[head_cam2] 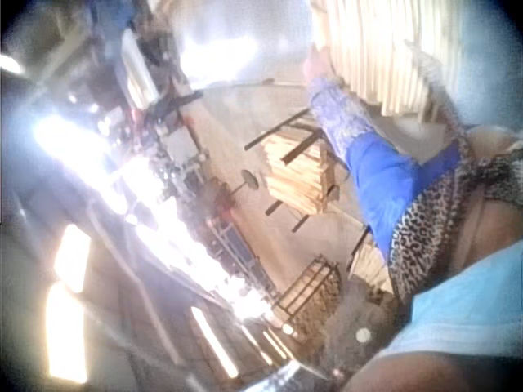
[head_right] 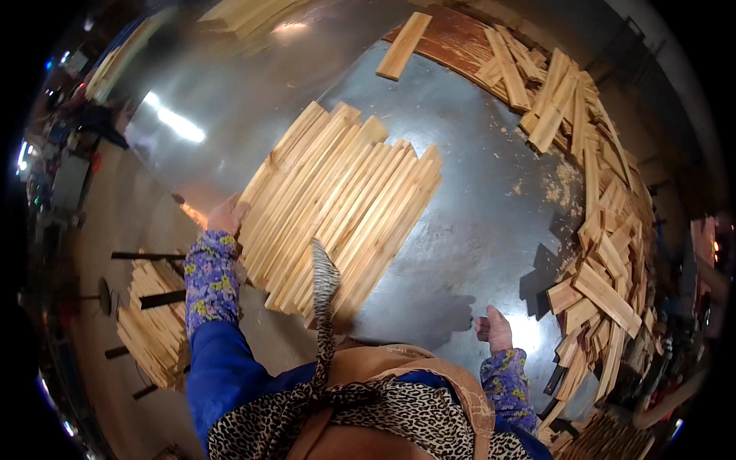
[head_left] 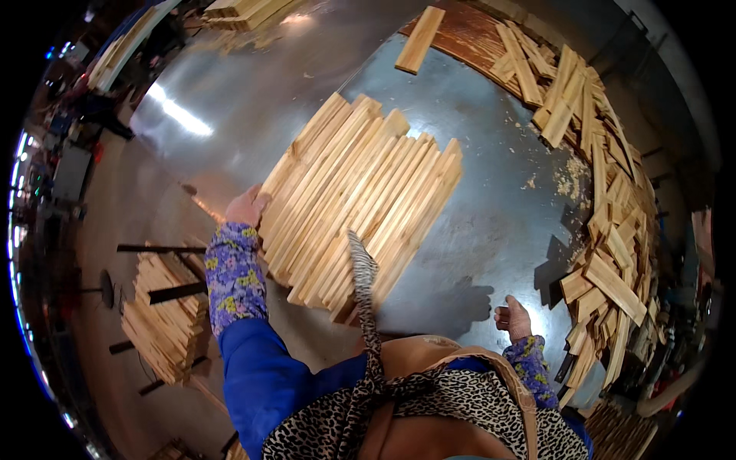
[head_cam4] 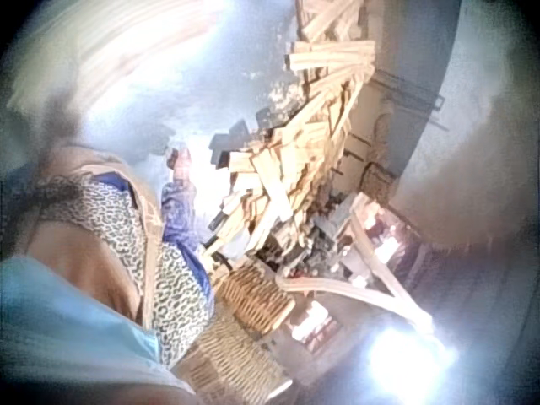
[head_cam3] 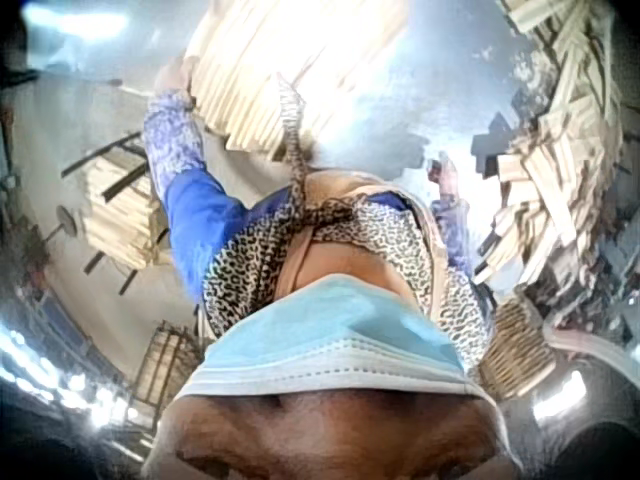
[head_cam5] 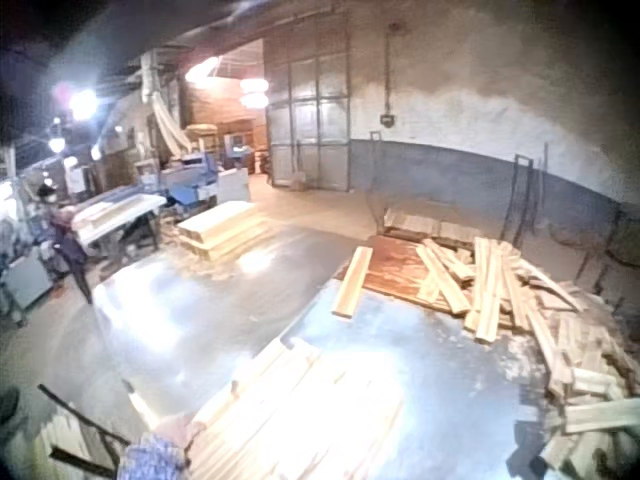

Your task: The person sorts wooden planks on a metal table in a workshop. They pick up planks from a disorganized pile, inspect them, and stack them neatly on the left side of the table. The person handles the wood by hand, organizing it into a growing stack.

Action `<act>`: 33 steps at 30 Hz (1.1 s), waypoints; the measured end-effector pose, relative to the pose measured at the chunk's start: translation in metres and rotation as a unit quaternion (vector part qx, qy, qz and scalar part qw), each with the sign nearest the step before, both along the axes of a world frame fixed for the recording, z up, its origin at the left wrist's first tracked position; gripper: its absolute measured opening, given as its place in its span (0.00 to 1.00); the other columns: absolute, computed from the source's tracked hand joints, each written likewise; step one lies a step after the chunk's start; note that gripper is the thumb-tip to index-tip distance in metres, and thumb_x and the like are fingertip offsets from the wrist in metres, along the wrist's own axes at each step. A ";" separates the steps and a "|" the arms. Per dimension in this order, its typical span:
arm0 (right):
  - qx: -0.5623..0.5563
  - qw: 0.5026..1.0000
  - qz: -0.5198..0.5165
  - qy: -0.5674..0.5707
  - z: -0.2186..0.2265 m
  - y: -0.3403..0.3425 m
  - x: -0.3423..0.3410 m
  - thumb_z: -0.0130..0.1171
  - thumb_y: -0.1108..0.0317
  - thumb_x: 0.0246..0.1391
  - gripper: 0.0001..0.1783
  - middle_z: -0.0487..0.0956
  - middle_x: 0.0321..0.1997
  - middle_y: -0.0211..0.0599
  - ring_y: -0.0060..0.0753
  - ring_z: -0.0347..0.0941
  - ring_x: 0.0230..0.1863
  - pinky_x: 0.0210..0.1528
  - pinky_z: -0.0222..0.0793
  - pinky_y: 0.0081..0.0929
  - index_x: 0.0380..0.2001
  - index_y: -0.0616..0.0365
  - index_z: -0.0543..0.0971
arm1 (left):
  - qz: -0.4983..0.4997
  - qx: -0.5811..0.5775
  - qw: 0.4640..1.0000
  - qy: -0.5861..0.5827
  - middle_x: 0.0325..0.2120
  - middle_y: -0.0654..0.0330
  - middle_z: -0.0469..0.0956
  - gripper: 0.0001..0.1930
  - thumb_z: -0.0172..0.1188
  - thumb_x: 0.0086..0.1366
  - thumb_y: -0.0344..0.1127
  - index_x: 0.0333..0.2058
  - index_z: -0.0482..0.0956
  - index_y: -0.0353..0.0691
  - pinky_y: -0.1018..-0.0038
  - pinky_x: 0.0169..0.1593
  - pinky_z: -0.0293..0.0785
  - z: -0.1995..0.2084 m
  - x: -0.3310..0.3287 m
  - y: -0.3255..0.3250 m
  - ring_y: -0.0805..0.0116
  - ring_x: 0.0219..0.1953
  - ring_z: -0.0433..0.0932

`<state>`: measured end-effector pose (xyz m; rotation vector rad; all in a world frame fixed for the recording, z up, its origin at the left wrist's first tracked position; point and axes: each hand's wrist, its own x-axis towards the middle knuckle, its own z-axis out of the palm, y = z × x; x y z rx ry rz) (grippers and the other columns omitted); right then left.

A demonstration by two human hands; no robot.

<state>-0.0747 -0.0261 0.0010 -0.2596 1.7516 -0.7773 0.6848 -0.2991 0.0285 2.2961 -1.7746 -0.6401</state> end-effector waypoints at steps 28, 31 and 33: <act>-0.071 0.966 -0.091 0.233 0.056 0.074 -0.347 0.51 0.36 0.76 0.34 0.80 0.32 0.39 0.32 0.75 0.30 0.34 0.72 0.33 0.57 0.58 0.79 | -0.579 -0.202 0.757 0.227 0.66 0.36 0.76 0.39 0.65 0.72 0.55 0.70 0.72 0.32 0.53 0.73 0.68 0.114 -0.928 -0.037 0.40 0.70 0.73; -0.110 0.962 -0.091 0.231 0.031 0.061 -0.396 0.58 0.40 0.72 0.37 0.81 0.43 0.46 0.39 0.78 0.41 0.45 0.74 0.36 0.65 0.63 0.72 | -0.611 -0.090 0.776 0.125 0.64 0.33 0.77 0.43 0.60 0.72 0.65 0.67 0.74 0.30 0.53 0.70 0.71 0.116 -1.045 -0.026 0.40 0.68 0.76; -0.107 0.966 -0.150 0.180 0.054 0.036 -0.398 0.63 0.45 0.69 0.40 0.81 0.49 0.49 0.41 0.78 0.47 0.51 0.74 0.35 0.68 0.66 0.67 | -0.600 0.045 0.799 0.026 0.60 0.32 0.80 0.45 0.58 0.71 0.70 0.65 0.75 0.28 0.52 0.68 0.74 0.127 -1.086 -0.013 0.39 0.65 0.79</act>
